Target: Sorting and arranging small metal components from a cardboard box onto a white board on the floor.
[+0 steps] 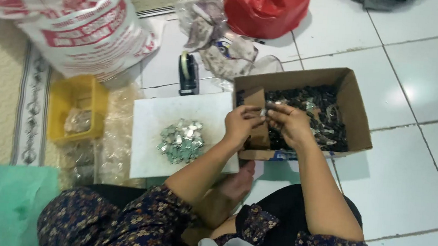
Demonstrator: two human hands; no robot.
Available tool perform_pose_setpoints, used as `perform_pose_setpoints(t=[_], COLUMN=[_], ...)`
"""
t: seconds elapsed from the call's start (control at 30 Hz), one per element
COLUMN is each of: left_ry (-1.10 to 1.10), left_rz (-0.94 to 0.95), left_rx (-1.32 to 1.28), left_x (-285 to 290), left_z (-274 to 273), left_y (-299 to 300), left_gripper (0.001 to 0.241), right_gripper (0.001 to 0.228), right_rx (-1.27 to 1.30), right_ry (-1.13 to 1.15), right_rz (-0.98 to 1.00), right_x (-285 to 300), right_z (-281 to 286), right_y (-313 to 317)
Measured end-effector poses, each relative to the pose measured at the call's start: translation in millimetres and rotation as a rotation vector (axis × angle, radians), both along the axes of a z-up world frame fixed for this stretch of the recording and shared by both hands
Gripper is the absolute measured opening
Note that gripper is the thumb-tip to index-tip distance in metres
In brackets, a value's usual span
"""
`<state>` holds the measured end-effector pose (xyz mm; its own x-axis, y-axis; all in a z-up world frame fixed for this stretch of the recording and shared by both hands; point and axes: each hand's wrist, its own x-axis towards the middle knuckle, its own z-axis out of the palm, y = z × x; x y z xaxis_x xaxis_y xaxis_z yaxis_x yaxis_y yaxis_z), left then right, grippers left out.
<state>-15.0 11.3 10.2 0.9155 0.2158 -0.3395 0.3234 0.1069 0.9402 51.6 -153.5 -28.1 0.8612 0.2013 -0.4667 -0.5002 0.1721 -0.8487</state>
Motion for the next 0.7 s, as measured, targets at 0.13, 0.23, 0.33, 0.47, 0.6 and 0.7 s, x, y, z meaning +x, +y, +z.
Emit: perform_pose_setpoints(t=[0.13, 0.23, 0.33, 0.47, 0.6, 0.7], left_ry=[-0.012, 0.016, 0.046, 0.021, -0.009, -0.031], left_rz=[0.043, 0.072, 0.078, 0.111, 0.203, 0.244], left_rx=[0.121, 0.233, 0.283, 0.455, 0.452, 0.446], left_x=[-59.3, -97.6, -124.8, -148.5, -160.3, -161.1], left_z=[33.3, 28.3, 19.9, 28.5, 25.1, 24.6], left_y=[46.5, 81.0, 114.5, 145.4, 169.7, 178.1], left_gripper=[0.046, 0.040, 0.039, 0.023, 0.019, 0.021], right_gripper=[0.045, 0.042, 0.039, 0.032, 0.025, 0.025], right_rx=[-0.084, -0.175, -0.176, -0.255, -0.402, -0.500], right_ry=[-0.035, -0.103, -0.165, -0.303, -0.452, -0.575], right_rz=[0.181, 0.385, 0.522, 0.601, 0.609, 0.646], right_x=[-51.9, -77.9, -90.4, -104.6, -117.1, -106.5], right_z=[63.4, 65.8, 39.6, 36.3, 58.0, 46.2], right_y=[48.1, 80.0, 117.0, 157.1, 188.1, 202.1])
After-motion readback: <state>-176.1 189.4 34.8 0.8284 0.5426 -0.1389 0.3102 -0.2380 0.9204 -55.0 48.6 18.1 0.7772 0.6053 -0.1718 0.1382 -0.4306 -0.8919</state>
